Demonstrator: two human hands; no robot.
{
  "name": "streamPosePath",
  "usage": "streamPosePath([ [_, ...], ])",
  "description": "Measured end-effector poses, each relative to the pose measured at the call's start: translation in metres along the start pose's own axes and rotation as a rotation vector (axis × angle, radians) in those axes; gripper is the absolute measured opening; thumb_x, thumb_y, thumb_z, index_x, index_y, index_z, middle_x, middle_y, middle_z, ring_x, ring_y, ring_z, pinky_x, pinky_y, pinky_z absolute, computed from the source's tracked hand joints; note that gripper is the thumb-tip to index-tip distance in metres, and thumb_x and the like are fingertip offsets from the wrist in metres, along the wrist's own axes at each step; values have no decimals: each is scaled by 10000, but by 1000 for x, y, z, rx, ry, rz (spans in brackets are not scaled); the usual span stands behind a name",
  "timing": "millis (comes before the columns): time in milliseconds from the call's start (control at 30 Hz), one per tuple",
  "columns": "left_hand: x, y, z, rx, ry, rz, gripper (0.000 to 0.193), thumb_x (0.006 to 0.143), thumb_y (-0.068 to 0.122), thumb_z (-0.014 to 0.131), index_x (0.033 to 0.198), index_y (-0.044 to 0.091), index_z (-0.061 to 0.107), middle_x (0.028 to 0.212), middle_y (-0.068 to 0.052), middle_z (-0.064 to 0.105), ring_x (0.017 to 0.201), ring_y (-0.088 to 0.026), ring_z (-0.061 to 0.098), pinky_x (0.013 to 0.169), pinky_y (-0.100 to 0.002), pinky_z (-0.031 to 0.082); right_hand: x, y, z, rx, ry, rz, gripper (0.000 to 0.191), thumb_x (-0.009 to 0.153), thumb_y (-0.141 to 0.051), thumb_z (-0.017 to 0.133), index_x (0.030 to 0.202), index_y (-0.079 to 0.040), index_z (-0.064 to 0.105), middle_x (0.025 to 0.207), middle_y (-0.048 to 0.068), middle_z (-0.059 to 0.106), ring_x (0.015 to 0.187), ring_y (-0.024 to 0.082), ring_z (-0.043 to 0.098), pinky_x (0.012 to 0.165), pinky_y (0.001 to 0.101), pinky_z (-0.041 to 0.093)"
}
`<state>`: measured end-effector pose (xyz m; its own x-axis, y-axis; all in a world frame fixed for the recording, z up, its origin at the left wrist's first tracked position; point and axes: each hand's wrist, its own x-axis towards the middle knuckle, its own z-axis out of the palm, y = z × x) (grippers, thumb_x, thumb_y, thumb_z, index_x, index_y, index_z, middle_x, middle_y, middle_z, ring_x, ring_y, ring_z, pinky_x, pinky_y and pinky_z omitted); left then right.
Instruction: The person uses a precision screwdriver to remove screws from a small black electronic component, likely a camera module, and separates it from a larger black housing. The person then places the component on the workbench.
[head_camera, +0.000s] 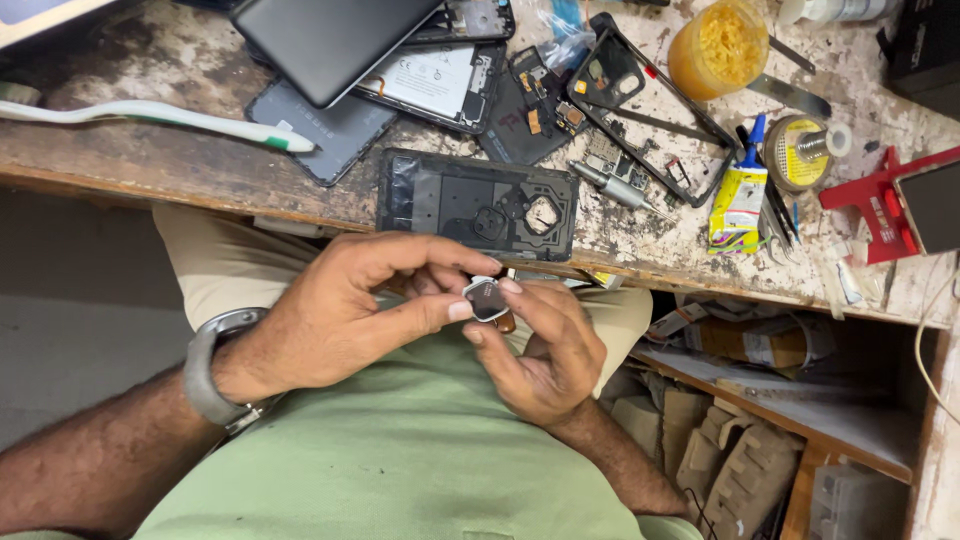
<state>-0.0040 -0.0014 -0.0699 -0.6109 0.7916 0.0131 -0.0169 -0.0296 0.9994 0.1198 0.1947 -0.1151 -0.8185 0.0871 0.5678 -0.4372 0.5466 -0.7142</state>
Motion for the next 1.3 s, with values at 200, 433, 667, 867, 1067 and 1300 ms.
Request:
streamPosePath([
  [200, -3, 1, 1, 41, 20, -58, 346, 926, 89, 722, 1268, 41, 718, 1004, -34, 767, 894, -75, 692, 777, -237, 582, -7, 0, 1, 51, 8, 21, 535, 868, -45, 884, 1304, 14, 579, 1172, 149, 687, 974, 191, 680, 823, 322, 565],
  [433, 0, 2, 3, 1, 25, -108, 366, 905, 73, 728, 1269, 39, 707, 978, -34, 778, 903, -83, 717, 796, -245, 605, -4, -4, -9, -22, -18, -7, 502, 904, -10, 859, 1309, 5, 563, 1186, 147, 687, 1009, 250, 720, 869, 361, 603],
  [667, 6, -1, 6, 30, 25, -116, 374, 899, 72, 728, 1272, 41, 712, 966, -39, 769, 908, -91, 714, 812, -249, 602, -7, -2, -15, -18, 2, 30, 459, 903, 17, 848, 1276, -2, 581, 1111, 137, 704, 965, 235, 723, 840, 346, 592],
  [867, 14, 7, 9, 96, 44, -123, 381, 883, 84, 740, 1262, 49, 721, 971, -47, 764, 922, -93, 713, 821, -249, 605, 7, 9, -51, -307, 108, 67, 154, 905, 53, 776, 1008, -38, 708, 1011, 54, 719, 921, 181, 708, 785, 298, 560],
  [1067, 25, 20, -2, 267, 96, -15, 345, 922, 113, 724, 1264, 74, 718, 956, -35, 765, 830, -79, 727, 717, -234, 603, 25, 27, -90, -511, 164, 351, 146, 945, 46, 789, 1077, 4, 743, 971, 67, 676, 768, 135, 588, 704, 255, 494],
  [1300, 33, 25, -11, 317, 149, 50, 319, 954, 129, 703, 1268, 70, 707, 938, -17, 725, 754, -69, 650, 651, -234, 550, 46, 17, -89, -551, 27, 437, 152, 946, -6, 781, 1095, -12, 748, 933, 76, 648, 736, 136, 586, 686, 279, 496],
])
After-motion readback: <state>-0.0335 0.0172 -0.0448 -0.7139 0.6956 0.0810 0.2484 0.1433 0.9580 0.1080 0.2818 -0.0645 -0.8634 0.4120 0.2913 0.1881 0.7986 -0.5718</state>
